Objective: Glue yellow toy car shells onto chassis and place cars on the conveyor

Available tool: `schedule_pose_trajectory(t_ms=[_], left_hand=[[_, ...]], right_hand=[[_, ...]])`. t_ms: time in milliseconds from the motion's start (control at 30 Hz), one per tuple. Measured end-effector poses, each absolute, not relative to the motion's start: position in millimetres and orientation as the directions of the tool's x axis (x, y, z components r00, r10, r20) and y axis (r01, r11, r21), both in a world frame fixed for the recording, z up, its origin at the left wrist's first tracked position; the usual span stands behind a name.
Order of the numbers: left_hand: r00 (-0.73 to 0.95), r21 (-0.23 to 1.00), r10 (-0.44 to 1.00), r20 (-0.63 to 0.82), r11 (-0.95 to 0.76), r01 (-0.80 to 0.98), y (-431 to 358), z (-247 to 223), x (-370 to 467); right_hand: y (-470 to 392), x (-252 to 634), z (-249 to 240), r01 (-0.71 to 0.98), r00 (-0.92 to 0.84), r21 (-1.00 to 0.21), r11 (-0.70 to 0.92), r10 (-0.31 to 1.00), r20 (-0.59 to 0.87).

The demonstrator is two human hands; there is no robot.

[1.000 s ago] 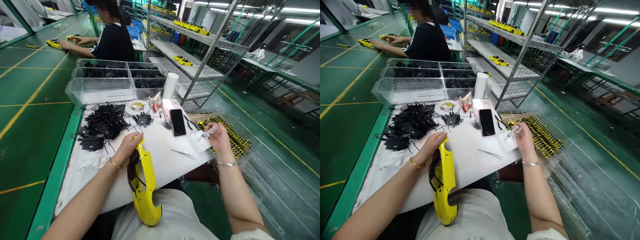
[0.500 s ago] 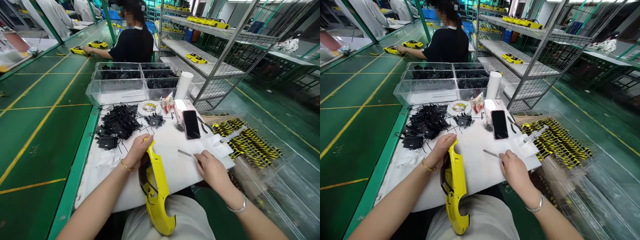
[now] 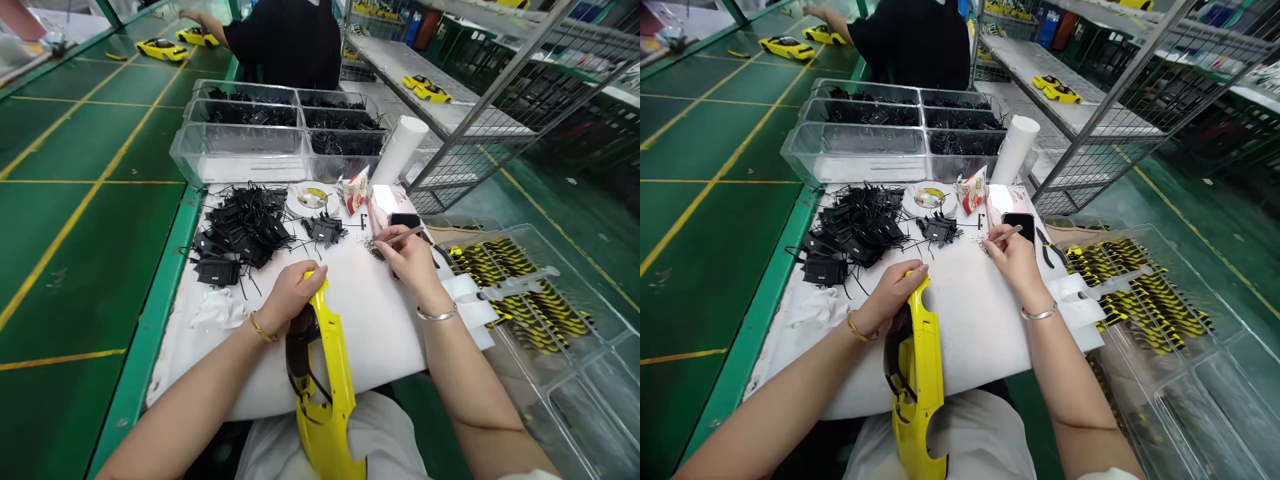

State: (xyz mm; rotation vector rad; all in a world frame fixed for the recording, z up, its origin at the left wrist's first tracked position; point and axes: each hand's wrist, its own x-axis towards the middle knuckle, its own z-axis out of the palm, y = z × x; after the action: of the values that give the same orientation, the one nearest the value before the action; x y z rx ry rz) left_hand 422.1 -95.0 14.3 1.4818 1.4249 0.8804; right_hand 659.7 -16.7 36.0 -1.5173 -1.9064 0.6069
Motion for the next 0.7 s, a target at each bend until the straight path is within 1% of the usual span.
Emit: schedule_pose_trajectory(t_ms=[67,133,233,400,700], left_hand=[[0.097,0.924,0.991,-0.089,0.046,0.379,-94,16,422],[0.102,0.924,0.990,-0.095,0.050,0.378,-94,17,421],[0.104,0.923,0.989,-0.107,0.060,0.380,-95,20,420],[0.102,0.926,0.989,-0.110,0.064,0.372,-96,21,420],[0.105,0.925,0.988,-0.113,0.066,0.375,-96,20,419]], right_hand=[[-12,662,33,0.747,-0.220,-0.581,0.322,0.945,0.240],[-9,665,28,0.770,-0.291,-0.501,0.394,0.917,0.274],[-7,669,22,0.788,-0.326,-0.440,0.431,0.898,0.296],[-6,672,16,0.786,-0.328,-0.424,0.450,0.885,0.330],[-3,672,11,0.794,-0.330,-0.407,0.452,0.882,0.337]])
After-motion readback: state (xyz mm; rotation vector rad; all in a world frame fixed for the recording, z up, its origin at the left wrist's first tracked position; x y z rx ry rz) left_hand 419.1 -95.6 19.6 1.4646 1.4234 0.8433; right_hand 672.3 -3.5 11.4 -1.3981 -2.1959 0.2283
